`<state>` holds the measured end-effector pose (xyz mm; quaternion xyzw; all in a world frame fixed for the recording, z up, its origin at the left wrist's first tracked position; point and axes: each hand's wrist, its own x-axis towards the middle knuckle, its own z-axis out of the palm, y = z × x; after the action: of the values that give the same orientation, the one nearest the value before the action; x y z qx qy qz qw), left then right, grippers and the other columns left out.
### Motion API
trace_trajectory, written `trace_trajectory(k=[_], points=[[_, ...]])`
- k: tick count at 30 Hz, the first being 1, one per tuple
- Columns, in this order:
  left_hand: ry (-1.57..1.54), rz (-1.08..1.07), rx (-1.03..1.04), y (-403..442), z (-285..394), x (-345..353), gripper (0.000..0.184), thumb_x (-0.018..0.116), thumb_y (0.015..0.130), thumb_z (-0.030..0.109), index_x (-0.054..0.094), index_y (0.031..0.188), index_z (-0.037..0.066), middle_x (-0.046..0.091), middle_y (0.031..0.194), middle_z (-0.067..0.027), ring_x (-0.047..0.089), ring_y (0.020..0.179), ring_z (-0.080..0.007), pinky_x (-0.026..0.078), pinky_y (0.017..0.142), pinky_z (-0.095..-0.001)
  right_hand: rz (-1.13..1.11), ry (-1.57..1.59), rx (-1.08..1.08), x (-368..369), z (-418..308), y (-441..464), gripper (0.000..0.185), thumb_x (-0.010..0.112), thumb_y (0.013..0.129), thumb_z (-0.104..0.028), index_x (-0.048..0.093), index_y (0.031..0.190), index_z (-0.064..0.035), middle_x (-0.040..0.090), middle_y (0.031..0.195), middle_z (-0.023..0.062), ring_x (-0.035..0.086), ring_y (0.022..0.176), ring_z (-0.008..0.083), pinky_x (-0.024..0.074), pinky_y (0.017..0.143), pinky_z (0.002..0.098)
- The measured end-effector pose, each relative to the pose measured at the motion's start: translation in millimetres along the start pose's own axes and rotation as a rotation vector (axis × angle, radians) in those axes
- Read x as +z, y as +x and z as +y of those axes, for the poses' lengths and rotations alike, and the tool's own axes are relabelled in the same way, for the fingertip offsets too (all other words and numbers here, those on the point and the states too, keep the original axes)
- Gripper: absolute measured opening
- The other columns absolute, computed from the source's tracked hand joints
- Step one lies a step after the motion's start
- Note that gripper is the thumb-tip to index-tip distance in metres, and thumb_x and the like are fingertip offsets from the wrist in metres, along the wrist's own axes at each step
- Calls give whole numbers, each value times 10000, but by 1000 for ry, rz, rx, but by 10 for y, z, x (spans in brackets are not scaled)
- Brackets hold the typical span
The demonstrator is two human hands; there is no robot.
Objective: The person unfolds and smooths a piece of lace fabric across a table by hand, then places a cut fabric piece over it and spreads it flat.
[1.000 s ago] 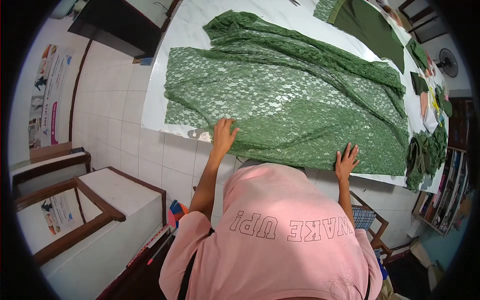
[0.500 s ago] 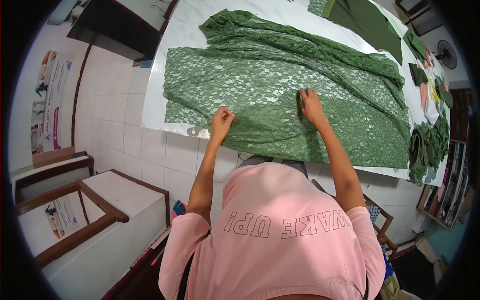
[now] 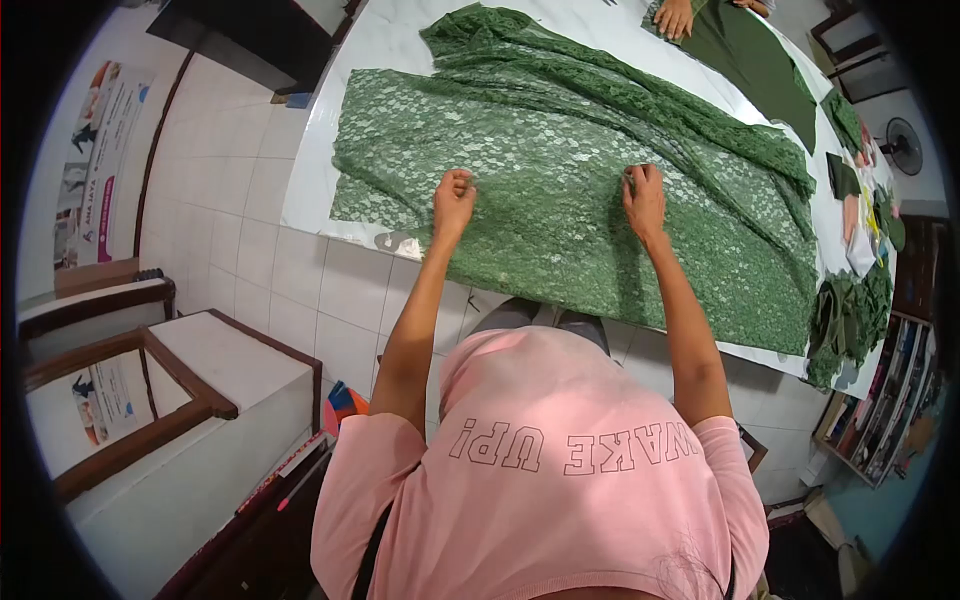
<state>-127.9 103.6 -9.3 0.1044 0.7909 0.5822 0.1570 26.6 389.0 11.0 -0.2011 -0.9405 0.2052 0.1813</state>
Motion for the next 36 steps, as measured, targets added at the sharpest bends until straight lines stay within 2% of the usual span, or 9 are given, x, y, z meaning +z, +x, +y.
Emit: trace_trajectory(k=[2, 5, 9, 12, 16, 20, 25, 29, 36], points=[[146, 56, 35, -2, 62, 28, 230, 535, 743, -35, 493, 963, 21, 537, 842, -67, 534, 790, -161, 437, 702, -280, 95, -8, -57, -5, -4, -11, 193, 544, 769, -110, 525, 950, -45, 469, 932, 146, 451, 887, 310, 402, 729, 391], [675, 179, 434, -184, 129, 69, 229, 543, 740, 9, 499, 965, 18, 515, 937, -111, 490, 921, -249, 383, 838, -368, 112, -56, -18, -2, 99, -244, 221, 544, 775, -125, 525, 982, -50, 470, 980, 149, 444, 917, 315, 369, 781, 422], [646, -35, 484, -432, -63, 203, 360, 551, 788, 158, 466, 1117, 39, 413, 1192, -162, 346, 1144, -333, 245, 974, -438, 98, -182, 94, -65, 324, -751, 288, 524, 803, -186, 508, 1060, -57, 448, 1100, 167, 402, 1048, 337, 288, 882, 484], [965, -108, 537, -595, -138, 309, 549, 499, 829, 344, 335, 1286, 88, 231, 1367, -140, 165, 1270, -354, 130, 1000, -541, 118, -289, 122, -152, 579, -1155, 362, 491, 828, -247, 472, 1147, -77, 392, 1218, 184, 315, 1171, 350, 230, 933, 510], [1089, -89, 332, -552, -313, 294, 629, 406, 849, 460, 219, 1353, 135, 72, 1429, -91, 20, 1301, -359, 24, 952, -646, 0, -431, 326, -314, 809, -1480, 479, 417, 865, -336, 339, 1294, -136, 231, 1363, 171, 153, 1274, 358, 129, 975, 556], [1120, -78, 319, -466, -282, 219, 611, 390, 854, 470, 240, 1346, 141, 104, 1423, -88, 42, 1294, -373, 7, 909, -689, -69, -482, 450, -367, 867, -1659, 526, 365, 881, -386, 245, 1349, -177, 116, 1414, 144, 69, 1300, 348, 58, 979, 587], [1128, -74, 300, -432, -231, 143, 592, 397, 856, 453, 261, 1336, 134, 141, 1413, -96, 92, 1283, -372, 64, 939, -648, -51, -485, 446, -304, 923, -1682, 540, 325, 888, -419, 199, 1365, -199, 64, 1428, 123, 30, 1309, 332, 7, 985, 585], [1056, 154, 289, -391, -348, -75, 556, 409, 858, 419, 295, 1320, 130, 215, 1385, -103, 202, 1236, -362, 173, 933, -578, -39, -478, 439, -306, 919, -1691, 536, 317, 890, -423, 200, 1365, -202, 66, 1430, 113, 30, 1311, 321, -1, 990, 574], [1123, 216, 157, -499, -272, -420, 369, 468, 838, 342, 519, 1112, 100, 465, 1154, -92, 364, 1084, -288, 267, 858, -477, -47, -492, 425, -321, 963, -1667, 529, 318, 892, -418, 204, 1364, -208, 66, 1432, 98, 34, 1313, 307, 1, 999, 557]])
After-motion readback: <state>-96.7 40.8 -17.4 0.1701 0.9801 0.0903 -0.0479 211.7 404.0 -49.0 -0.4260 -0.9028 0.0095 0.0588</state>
